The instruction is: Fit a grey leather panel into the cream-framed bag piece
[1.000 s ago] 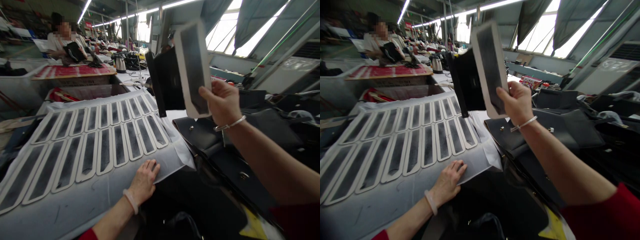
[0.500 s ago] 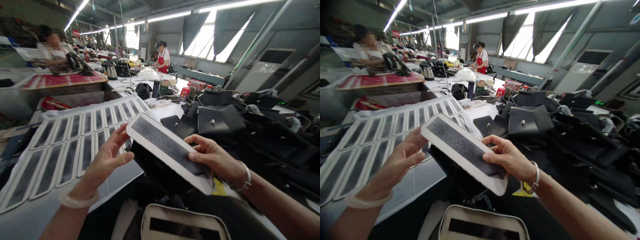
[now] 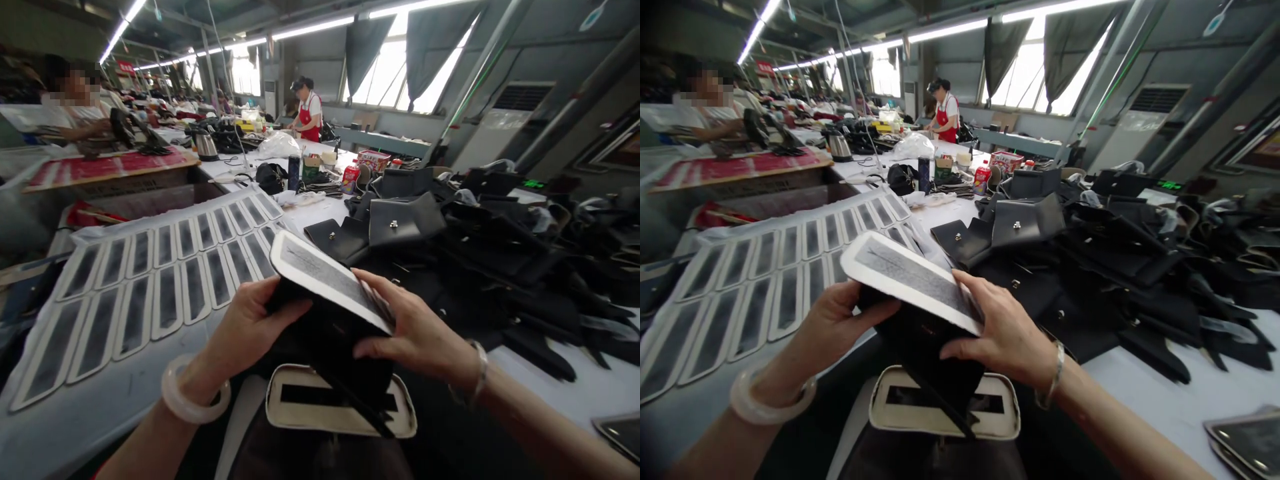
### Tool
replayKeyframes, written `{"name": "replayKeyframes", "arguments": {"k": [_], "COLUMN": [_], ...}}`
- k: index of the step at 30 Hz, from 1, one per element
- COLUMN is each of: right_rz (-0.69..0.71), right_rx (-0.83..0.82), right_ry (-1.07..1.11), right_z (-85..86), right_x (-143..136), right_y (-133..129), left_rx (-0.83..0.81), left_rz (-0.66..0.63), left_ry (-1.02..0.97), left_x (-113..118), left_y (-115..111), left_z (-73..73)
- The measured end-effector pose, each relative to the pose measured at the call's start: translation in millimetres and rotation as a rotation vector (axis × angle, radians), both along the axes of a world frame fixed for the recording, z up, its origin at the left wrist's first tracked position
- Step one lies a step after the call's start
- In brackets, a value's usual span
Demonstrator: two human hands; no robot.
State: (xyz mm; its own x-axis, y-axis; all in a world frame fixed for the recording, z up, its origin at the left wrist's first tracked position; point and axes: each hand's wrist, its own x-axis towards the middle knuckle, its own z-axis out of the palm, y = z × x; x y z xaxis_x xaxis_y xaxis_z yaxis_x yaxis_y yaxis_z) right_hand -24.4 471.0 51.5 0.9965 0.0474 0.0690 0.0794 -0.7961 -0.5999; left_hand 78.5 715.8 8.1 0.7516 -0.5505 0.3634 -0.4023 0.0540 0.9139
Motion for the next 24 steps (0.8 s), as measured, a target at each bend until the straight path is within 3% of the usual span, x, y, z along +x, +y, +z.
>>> {"name": "replayKeyframes", "arguments": {"k": [2, 4, 7, 10, 16, 21, 24], "right_rz": [-0.014, -0.017, -0.016, -0.028, -0.037, -0.036, -0.038], "right_rx": [-0.127, -0.06, 0.033, 0.027, 0.059, 0.096, 0.133], "right_ry": [-0.092, -0.084, -0.087, -0.14, -0.237, -0.206, -0.201], "right_z": [2.6, 1.2, -10.5, -30.8, -65.5, -78.7, -78.8], "right_x": [-7, -15, -29, -41, -47, -49, -51], "right_y": [8, 9, 4, 2, 9, 9, 7], "left_rx": [0.057, 0.134, 0.285, 0.404, 0.365, 0.416, 0.414], "left_rz": [0.059, 0.066, -0.028, -0.048, 0.003, 0.013, 0.027], "left_ry": [-0.198, -0.391, -0.522, -0.506, -0.473, -0.43, -0.383], "left_x": [-8, -15, -24, -31, -40, -47, -50], "left_y": [-2, 0, 7, 13, 14, 14, 14], "left_z": [3.0, 0.8, -12.4, -29.6, -49.9, -60.7, -58.3]}}
